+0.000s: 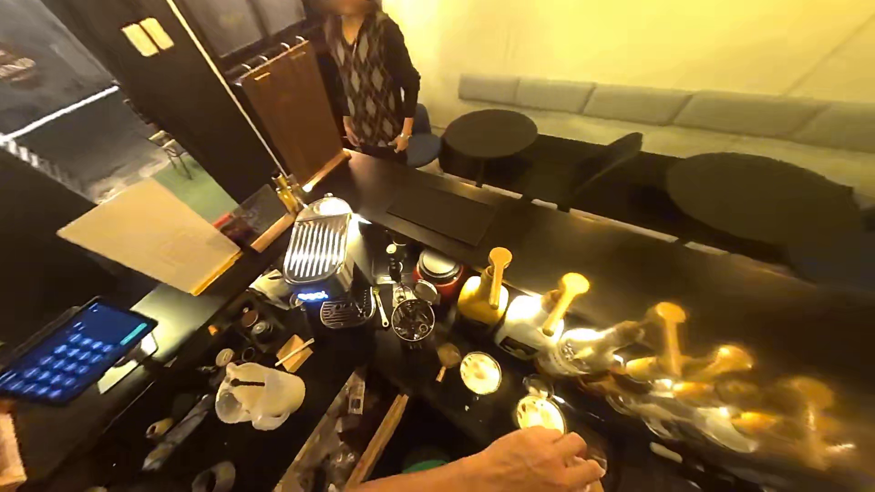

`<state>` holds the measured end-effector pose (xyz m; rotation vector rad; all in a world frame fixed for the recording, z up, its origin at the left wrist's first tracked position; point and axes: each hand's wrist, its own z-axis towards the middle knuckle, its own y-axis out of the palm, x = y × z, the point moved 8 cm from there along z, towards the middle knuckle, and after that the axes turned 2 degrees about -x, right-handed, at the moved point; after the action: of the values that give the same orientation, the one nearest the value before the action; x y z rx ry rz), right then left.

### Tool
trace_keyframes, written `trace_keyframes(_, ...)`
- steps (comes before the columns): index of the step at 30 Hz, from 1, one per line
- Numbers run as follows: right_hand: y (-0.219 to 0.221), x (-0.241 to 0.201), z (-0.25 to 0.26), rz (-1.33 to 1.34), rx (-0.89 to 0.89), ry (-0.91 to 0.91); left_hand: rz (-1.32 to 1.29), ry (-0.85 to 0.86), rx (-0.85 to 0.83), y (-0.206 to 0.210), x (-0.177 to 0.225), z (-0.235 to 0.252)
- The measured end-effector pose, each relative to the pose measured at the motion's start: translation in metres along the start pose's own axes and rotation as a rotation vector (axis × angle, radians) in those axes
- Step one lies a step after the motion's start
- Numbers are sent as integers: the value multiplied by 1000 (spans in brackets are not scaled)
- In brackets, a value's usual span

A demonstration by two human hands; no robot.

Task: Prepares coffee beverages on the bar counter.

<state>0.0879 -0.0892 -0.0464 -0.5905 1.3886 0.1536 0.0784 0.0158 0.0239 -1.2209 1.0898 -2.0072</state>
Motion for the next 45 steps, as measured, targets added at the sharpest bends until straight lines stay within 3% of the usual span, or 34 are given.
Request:
trace_keyframes(7, 6, 17, -9, -57, 79, 30, 78, -31, -27, 14, 2, 0)
trace_keyframes(15, -20, -34, -1, -203, 22, 31, 71, -211, 108, 26, 16, 5)
trace_keyframes(17, -23, -24, 2, -193, -21, 11, 54, -267, 151, 32, 16, 3)
trace_keyframes(23, -23, -15, 7, -124, -83, 69, -239, -558, 321, 30, -1, -15)
trace_keyframes(28, -28, 36, 25, -96, -171, 27, -446, -693, 495, 28, -48, -44)
trace_keyframes(33, -45, 36, 55, -341, -276, 5, -554, -789, 607, 27, -86, -75)
trace_keyframes(38, -44, 25, 74, -693, -294, -127, -542, -826, 630, 28, -98, -90)
trace_keyframes(45, -29, 13, 85, -912, -329, -200, -579, -811, 633, 32, -103, -96)
